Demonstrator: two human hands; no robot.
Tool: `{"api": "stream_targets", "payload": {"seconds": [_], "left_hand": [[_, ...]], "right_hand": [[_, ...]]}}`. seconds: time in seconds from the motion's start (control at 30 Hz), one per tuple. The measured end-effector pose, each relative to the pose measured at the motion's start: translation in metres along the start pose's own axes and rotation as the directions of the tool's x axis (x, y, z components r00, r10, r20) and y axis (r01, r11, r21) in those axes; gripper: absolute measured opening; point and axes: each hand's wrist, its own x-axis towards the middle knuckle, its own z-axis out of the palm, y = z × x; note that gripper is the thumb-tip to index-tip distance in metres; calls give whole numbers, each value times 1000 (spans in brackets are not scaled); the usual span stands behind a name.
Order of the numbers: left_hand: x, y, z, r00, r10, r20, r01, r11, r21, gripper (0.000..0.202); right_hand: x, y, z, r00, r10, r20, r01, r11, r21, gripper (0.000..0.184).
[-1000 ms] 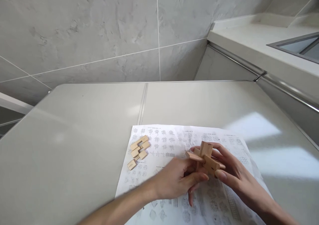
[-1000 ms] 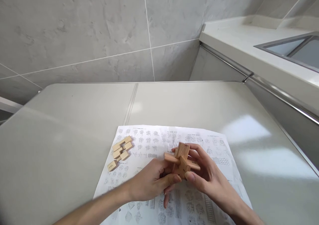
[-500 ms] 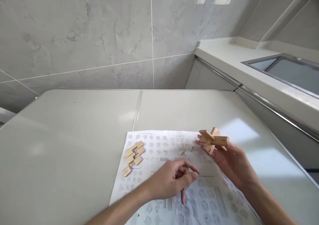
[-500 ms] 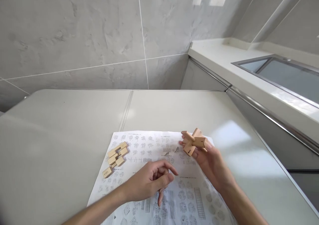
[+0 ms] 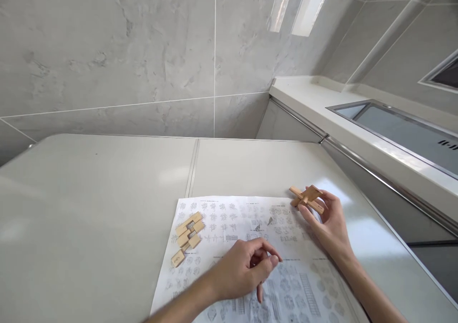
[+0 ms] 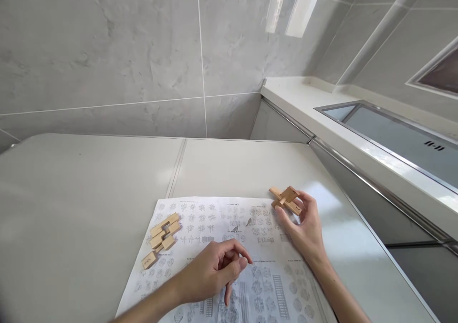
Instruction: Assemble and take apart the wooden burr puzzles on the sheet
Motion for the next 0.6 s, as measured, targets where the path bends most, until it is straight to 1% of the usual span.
{"api": "stream_targets", "payload": {"seconds": [0.07,0.17,0.37,0.47,0.6], "left_hand": [[0,-1,0,1000,-8,-4,8,1000,9,37],[1,-3,-1,1000,0,-5,0,1000,6,37],[3,-6,-1,1000,10,-4,-10,1000,16,37],[3,-5,-1,1000,4,-3,-3,1000,19,37],[3,-4,-1,1000,-5,0,5,1000,18,39]], "right_hand": [[1,2,1,1000,0,-7,-1,998,-61,69],[2,2,0,999,37,-18,-39,990,-133,71],[7,-1,-4,996,88,-2,-86,958,-275,61],[9,-2,-5,995,102,-19,-101,926,-363,61],[9,-3,-5,993,114,-11,-109,917,-385,61]]}}
